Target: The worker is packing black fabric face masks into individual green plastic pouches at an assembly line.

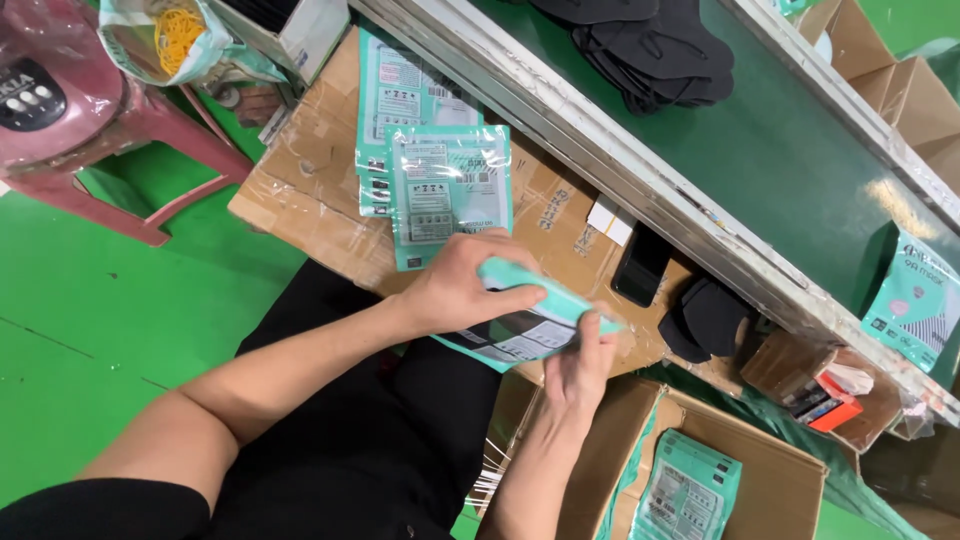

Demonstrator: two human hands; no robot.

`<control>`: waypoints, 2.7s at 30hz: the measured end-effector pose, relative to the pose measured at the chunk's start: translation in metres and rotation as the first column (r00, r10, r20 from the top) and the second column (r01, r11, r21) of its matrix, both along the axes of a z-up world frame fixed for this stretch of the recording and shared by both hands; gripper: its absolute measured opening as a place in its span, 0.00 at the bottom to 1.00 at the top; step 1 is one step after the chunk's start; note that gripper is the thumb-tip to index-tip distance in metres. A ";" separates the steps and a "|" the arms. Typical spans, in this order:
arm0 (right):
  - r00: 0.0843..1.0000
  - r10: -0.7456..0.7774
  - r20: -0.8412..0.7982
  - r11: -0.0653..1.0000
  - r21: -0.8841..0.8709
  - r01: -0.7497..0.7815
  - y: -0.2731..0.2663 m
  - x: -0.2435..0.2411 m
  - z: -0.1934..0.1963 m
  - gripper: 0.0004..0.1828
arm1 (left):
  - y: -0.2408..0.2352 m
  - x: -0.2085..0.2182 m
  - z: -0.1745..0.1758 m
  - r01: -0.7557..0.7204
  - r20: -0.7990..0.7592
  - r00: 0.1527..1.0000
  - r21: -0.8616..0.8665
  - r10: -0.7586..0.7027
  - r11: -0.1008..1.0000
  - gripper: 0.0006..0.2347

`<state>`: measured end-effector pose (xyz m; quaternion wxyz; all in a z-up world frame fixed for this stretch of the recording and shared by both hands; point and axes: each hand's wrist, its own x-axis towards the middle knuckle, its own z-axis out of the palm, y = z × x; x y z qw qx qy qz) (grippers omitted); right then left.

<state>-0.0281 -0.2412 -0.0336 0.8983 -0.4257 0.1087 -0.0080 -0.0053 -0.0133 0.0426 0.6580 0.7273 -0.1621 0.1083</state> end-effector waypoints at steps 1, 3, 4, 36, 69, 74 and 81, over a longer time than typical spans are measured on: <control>1.000 0.005 0.000 1.000 -0.001 -0.005 0.001 0.001 -0.003 0.08 | -0.001 0.000 -0.002 -0.005 0.000 1.000 -0.001 0.005 1.000 0.07; 0.988 0.084 -0.133 0.996 -0.018 -0.087 0.004 0.003 -0.010 0.17 | -0.004 0.001 -0.005 0.021 0.067 0.997 0.051 -0.024 0.998 0.05; 0.988 0.085 -0.128 0.996 -0.018 -0.088 0.003 0.007 -0.005 0.17 | -0.008 0.007 -0.009 0.020 0.072 0.997 0.052 -0.023 0.998 0.05; 0.917 0.308 0.253 0.471 -0.878 0.084 -0.015 0.011 -0.007 0.55 | -0.036 0.040 -0.139 0.407 -0.077 0.913 0.236 -0.400 0.883 0.55; 0.945 0.243 -0.221 0.896 -0.322 -0.306 0.014 0.055 -0.110 0.09 | 0.025 0.026 -0.122 -0.386 0.587 0.809 0.498 0.026 0.776 0.10; 0.978 0.149 0.149 0.402 -0.913 0.078 0.051 0.025 -0.023 0.09 | 0.022 0.022 -0.083 -0.340 0.501 0.862 0.459 0.077 0.821 0.06; 0.967 -0.194 0.168 0.787 -0.562 0.255 0.019 0.027 -0.040 0.11 | 0.011 -0.007 -0.023 -0.418 0.317 0.858 -0.024 0.404 0.908 0.18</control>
